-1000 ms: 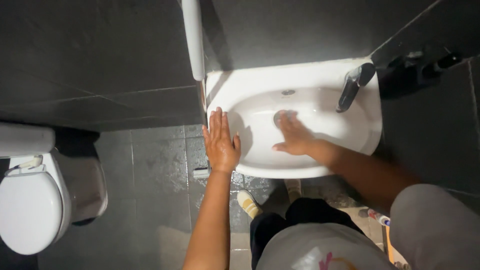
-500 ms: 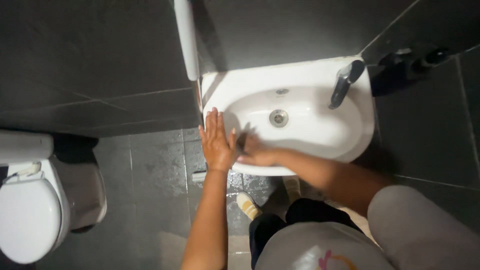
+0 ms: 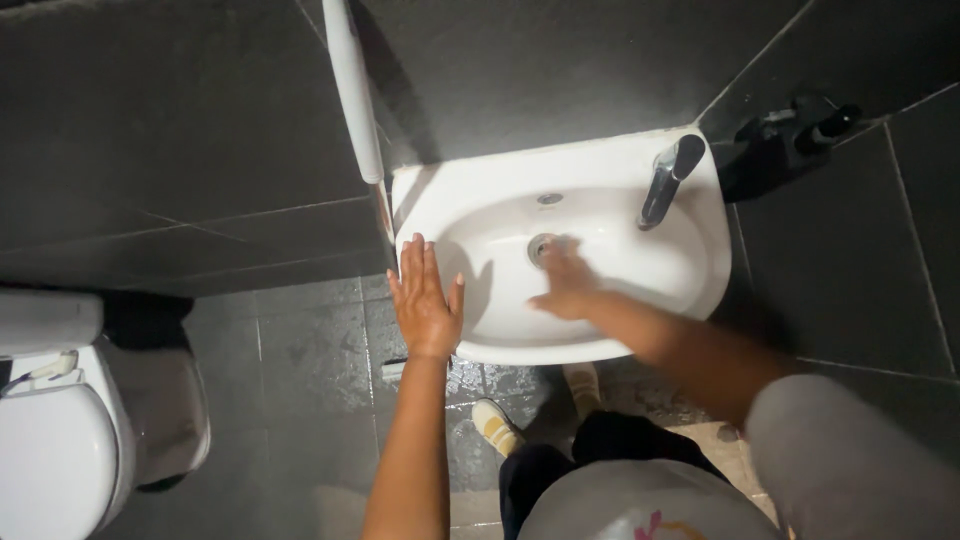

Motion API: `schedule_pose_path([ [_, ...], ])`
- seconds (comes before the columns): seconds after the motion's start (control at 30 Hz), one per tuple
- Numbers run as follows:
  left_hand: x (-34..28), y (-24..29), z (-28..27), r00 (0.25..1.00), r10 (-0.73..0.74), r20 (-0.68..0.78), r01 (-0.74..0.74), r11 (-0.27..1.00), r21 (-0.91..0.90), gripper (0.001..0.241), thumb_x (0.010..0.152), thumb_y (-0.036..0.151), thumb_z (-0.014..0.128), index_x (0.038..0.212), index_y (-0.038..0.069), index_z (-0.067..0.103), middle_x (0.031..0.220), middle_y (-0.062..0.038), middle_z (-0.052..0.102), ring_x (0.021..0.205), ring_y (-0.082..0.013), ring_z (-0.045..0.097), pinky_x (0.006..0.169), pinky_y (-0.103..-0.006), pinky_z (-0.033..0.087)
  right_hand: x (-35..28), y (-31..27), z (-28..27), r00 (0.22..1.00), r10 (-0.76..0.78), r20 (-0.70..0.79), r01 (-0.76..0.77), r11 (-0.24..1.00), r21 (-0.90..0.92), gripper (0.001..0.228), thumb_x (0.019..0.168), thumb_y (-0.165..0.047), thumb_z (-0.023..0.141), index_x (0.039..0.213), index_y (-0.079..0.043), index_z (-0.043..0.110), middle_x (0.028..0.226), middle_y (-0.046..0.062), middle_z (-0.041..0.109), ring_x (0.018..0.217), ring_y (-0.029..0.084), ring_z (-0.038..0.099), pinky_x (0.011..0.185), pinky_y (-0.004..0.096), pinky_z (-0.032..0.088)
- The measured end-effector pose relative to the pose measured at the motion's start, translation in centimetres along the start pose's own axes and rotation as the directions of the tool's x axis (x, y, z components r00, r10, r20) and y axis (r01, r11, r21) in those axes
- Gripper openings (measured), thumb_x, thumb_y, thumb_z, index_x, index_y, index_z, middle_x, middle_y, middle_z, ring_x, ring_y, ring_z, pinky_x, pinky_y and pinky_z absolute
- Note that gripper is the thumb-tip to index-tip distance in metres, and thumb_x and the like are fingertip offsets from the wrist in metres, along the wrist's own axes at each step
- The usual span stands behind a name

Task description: The person scrubs a white bathroom sink with a steel wool pad, repeatedly rinsing the pad under running water and wiping the basin and faucet. The person then rinses their hands and turns off the tap.

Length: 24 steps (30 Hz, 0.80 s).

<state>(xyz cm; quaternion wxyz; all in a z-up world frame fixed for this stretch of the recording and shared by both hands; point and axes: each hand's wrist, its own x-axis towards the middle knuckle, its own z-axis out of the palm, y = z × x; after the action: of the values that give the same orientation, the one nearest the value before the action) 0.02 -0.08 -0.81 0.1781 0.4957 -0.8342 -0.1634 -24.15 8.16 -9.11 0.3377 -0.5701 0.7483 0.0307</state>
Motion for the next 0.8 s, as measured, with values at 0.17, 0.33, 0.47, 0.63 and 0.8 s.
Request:
schedule_pose_path([
  [0.17, -0.1, 0.0, 0.1, 1.000, 0.008, -0.011, -0.008, 1.000, 0.002, 0.064, 0.099, 0.031, 0.061, 0.153, 0.003, 0.042, 0.167, -0.011, 0.032, 0.156, -0.0284, 0.024, 0.127, -0.0539, 0.014, -2.1, -0.8, 2.5, 0.844, -0.381, 0.378, 0.310, 0.921, 0.236, 0.091, 0.097, -0.067, 0.036, 0.159, -0.003, 0.019, 0.172, 0.019, -0.008, 0.157, 0.041, -0.016, 0.125, 0.054, 0.001],
  [0.33, 0.0, 0.3, -0.6, 1.000, -0.003, 0.003, 0.004, 1.000, -0.009, 0.068, 0.094, 0.028, 0.064, 0.153, 0.002, 0.042, 0.165, -0.013, 0.034, 0.154, -0.0302, 0.025, 0.125, -0.0548, 0.014, -4.7, 7.6, -3.9, 0.877, -0.209, 0.432, 0.296, 0.944, -0.145, 0.087, 0.099, -0.059, 0.047, 0.162, -0.006, 0.019, 0.172, 0.019, -0.004, 0.158, 0.038, -0.010, 0.127, 0.052, 0.004],
  [0.47, 0.1, 0.5, -0.7, 1.000, 0.004, -0.025, -0.005, 0.999, -0.034, 0.067, 0.093, 0.026, 0.067, 0.151, 0.002, 0.044, 0.164, -0.013, 0.036, 0.154, -0.0305, 0.027, 0.125, -0.0548, 0.015, -3.7, 5.0, -5.7, 0.988, 0.043, 0.150, 0.006, 0.950, -0.313, 0.087, 0.092, -0.052, 0.063, 0.160, -0.011, 0.028, 0.174, 0.015, 0.000, 0.159, 0.045, -0.007, 0.127, 0.055, 0.010],
  [0.63, 0.3, 0.2, -0.3, 1.000, 0.009, -0.028, -0.010, 0.999, -0.032, 0.067, 0.093, 0.026, 0.067, 0.151, 0.001, 0.043, 0.164, -0.013, 0.036, 0.154, -0.0316, 0.027, 0.125, -0.0550, 0.015, 1.2, -2.8, -1.4, 0.993, 0.024, 0.118, -0.004, 0.985, -0.173, 0.105, 0.093, -0.064, 0.056, 0.159, 0.004, 0.013, 0.168, 0.025, -0.010, 0.152, 0.053, -0.014, 0.125, 0.055, 0.006],
  [0.8, 0.4, 0.1, -0.1, 0.999, 0.026, -0.035, -0.027, 0.999, -0.034, 0.069, 0.093, 0.026, 0.067, 0.152, 0.000, 0.042, 0.165, -0.013, 0.034, 0.155, -0.0316, 0.026, 0.126, -0.0542, 0.014, -0.8, 3.3, 1.7, 0.883, -0.322, 0.341, 0.335, 0.942, 0.022, 0.096, 0.101, -0.062, 0.043, 0.159, 0.005, 0.008, 0.168, 0.027, -0.012, 0.154, 0.044, -0.018, 0.125, 0.055, -0.003],
])
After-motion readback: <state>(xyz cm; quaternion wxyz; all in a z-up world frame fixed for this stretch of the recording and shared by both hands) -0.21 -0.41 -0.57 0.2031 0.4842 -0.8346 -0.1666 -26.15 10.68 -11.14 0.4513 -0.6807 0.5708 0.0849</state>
